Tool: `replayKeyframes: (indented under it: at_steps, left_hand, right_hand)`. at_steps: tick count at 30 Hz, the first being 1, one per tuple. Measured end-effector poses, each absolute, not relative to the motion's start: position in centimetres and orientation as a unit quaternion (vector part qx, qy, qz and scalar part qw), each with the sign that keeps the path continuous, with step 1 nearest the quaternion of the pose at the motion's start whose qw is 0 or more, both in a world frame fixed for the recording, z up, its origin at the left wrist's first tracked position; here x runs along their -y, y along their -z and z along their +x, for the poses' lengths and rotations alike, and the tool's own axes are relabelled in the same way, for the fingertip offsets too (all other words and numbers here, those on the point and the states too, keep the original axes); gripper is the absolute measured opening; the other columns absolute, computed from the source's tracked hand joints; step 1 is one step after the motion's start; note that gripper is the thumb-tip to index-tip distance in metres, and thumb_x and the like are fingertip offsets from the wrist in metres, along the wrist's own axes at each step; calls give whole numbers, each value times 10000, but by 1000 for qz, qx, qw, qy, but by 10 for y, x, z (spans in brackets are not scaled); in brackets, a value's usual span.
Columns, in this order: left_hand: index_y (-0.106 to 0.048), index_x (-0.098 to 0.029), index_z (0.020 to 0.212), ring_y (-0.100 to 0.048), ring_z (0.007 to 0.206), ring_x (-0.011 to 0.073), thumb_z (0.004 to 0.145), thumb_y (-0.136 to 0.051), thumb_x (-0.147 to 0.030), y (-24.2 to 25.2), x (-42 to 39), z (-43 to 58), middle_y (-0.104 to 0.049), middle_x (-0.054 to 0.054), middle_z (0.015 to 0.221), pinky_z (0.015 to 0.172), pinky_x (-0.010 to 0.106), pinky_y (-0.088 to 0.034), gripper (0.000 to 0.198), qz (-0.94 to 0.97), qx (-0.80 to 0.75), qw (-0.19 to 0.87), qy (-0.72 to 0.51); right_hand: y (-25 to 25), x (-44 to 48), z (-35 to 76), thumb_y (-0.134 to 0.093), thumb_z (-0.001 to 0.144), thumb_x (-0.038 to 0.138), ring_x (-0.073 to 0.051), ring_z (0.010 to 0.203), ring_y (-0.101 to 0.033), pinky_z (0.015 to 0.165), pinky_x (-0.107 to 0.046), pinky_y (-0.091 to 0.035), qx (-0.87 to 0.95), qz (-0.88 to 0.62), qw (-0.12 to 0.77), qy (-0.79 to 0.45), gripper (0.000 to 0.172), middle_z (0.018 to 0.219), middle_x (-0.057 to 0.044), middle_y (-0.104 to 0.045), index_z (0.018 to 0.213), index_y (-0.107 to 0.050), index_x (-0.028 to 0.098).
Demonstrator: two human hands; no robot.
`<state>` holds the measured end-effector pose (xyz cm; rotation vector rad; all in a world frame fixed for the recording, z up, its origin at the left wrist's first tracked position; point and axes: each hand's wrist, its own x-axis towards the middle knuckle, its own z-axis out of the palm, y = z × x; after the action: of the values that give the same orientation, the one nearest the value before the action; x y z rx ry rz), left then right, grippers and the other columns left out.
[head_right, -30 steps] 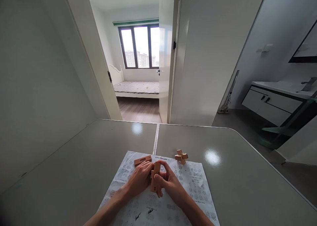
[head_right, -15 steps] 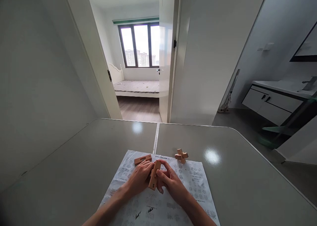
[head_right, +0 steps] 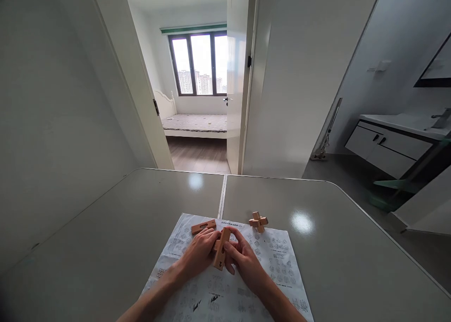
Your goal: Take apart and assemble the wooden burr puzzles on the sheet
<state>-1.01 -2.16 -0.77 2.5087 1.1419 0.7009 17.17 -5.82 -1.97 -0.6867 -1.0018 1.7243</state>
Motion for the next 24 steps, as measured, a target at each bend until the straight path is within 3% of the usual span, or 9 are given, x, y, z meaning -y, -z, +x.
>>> replayKeyframes:
  at_steps: [12,24]
  left_hand:
    - [-581,-228,967,-689,797,211,861,-530,-45,11,21,-10,-755,20,896,761,317,-470,218,875,-395,149,-238]
    - [-562,-223,941,-697,793,216,850,-494,-34,6,25,-7,-764,31,913,761,318,-475,221,874,-404,147,-227]
  right_hand:
    - [25,53,172,-774,892,459,-91,499,-501,469,-214,-376,359,-272,501,-739,472,785,12,-677,1274,-589,254]
    - [19,55,175,-824,819,502,-166,571,-576,526,-254,-429,341,-299,505,-735,532,629,35,-595,1254,-651,249]
